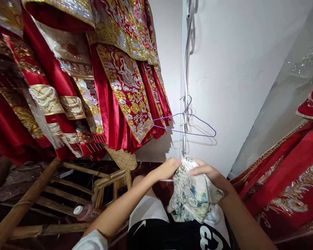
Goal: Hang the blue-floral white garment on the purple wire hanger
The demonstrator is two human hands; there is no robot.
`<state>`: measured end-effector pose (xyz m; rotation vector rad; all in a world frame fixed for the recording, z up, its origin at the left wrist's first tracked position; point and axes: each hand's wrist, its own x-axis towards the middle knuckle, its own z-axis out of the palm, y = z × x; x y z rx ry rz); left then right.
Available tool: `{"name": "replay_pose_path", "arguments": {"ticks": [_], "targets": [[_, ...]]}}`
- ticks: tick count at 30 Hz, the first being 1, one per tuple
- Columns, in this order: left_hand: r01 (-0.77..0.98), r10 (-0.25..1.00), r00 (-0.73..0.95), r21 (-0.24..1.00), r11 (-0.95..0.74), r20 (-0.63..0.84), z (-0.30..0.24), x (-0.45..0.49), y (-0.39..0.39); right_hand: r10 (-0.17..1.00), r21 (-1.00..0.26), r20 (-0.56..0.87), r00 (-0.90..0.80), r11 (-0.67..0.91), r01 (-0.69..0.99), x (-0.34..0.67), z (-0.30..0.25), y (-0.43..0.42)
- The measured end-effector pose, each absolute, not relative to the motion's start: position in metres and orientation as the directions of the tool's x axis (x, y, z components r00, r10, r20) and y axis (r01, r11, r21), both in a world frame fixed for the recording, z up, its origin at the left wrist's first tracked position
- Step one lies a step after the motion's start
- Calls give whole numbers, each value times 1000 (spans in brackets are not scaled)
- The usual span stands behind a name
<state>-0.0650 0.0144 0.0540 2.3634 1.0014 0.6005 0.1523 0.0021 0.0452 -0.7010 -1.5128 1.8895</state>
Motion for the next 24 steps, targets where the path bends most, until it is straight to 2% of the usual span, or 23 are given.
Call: {"name": "replay_pose_path", "arguments": {"ticks": [2, 4, 6, 9, 11, 12, 15, 18, 20, 22, 24], "targets": [[680, 761, 640, 380, -627, 109, 37, -80, 11, 734, -993, -84, -674, -117, -4, 163, 60, 5], [787, 793, 608, 111, -607, 28, 30, -96, 3, 823, -986, -48, -567, 54, 161, 176, 71, 13], [830, 835, 548, -86, -551, -56, 34, -111, -4, 906, -910, 117, -406, 262, 321, 186, 80, 24], [838, 856, 495, -177, -516, -149, 56, -122, -6, 891, -743, 395, -223, 452, 493, 190, 91, 50], [863, 867, 479, -108, -494, -139, 77, -122, -5, 843, -650, 520, -136, 494, 578, 184, 97, 74], [870, 865, 486, -19, -492, -123, 86, -119, -5, 824, -621, 557, -99, 493, 609, 179, 98, 89], [773, 833, 552, 391, -500, -24, 104, -107, -12, 837, -626, 544, -61, 453, 634, 162, 87, 134], [509, 841, 515, 729, -457, 168, 104, -95, -22, 873, -646, 469, -132, 441, 624, 153, 60, 163], [337, 874, 426, 855, -394, 235, 100, -94, -24, 873, -641, 458, -165, 454, 620, 157, 42, 166], [243, 903, 385, 923, -299, 192, 97, -100, -20, 867, -636, 466, -176, 467, 614, 172, 32, 160], [345, 888, 459, 914, -215, 36, 95, -112, -11, 858, -622, 482, -177, 477, 621, 195, 31, 149]]}}
